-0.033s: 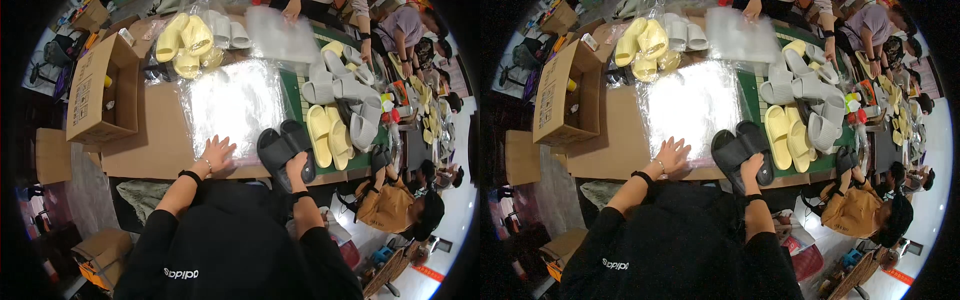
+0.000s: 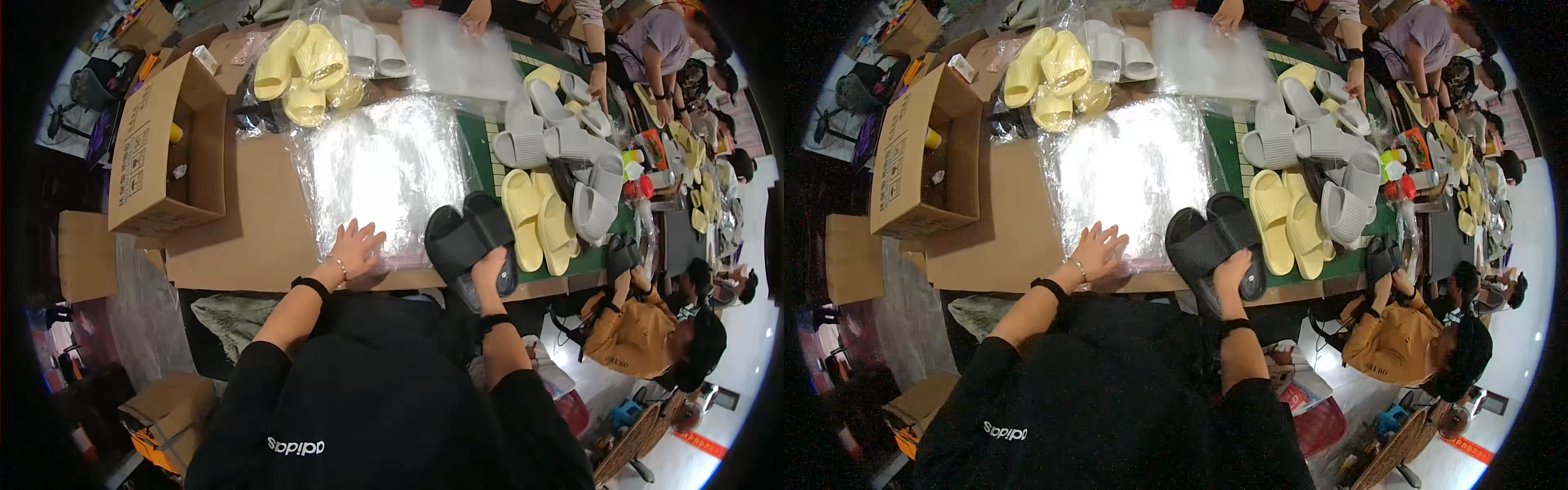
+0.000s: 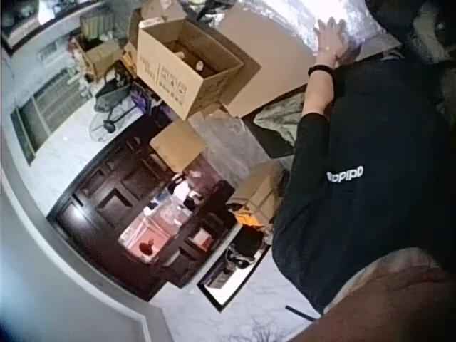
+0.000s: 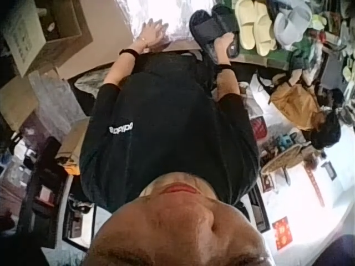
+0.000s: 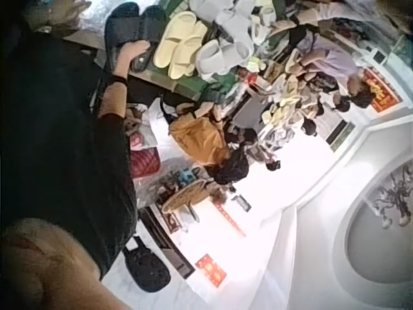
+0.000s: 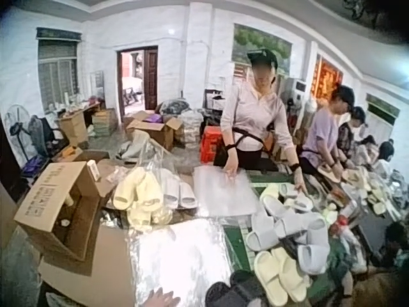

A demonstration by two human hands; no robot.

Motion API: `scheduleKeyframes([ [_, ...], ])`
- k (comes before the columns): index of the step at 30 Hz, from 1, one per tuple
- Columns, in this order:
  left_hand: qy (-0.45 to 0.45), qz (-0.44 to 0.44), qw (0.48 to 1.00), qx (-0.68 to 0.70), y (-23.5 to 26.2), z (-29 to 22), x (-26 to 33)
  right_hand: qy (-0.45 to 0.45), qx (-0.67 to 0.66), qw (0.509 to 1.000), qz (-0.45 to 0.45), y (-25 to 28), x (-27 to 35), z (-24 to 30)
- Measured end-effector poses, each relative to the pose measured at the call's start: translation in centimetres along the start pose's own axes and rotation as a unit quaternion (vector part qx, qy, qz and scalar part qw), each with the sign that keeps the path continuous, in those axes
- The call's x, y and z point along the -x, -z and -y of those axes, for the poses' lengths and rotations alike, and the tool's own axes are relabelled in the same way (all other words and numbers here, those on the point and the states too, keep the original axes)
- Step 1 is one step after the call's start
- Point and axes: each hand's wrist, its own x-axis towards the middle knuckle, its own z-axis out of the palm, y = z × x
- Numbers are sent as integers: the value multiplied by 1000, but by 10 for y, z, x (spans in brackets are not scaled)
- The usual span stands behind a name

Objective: The recorder is seen gathering and packing various colors of sandals into plastic bags at a shoe manufacturing facility.

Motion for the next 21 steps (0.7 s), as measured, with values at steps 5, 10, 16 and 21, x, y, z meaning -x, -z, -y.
scheduleKeyframes([
  [5, 196, -77, 914, 345, 5, 9, -21, 0, -180, 983, -15, 82, 21, 22],
  [10, 131, -100, 848, 503, -2, 17, -58, 28, -166, 986, -14, 133, 52, 30],
  [16, 85, -35, 852, 515, 19, -5, -74, 133, 14, 991, -4, 150, 72, 68],
  [21, 10, -40, 922, 385, 35, -30, -69, 108, 105, 988, 23, 132, 59, 109],
])
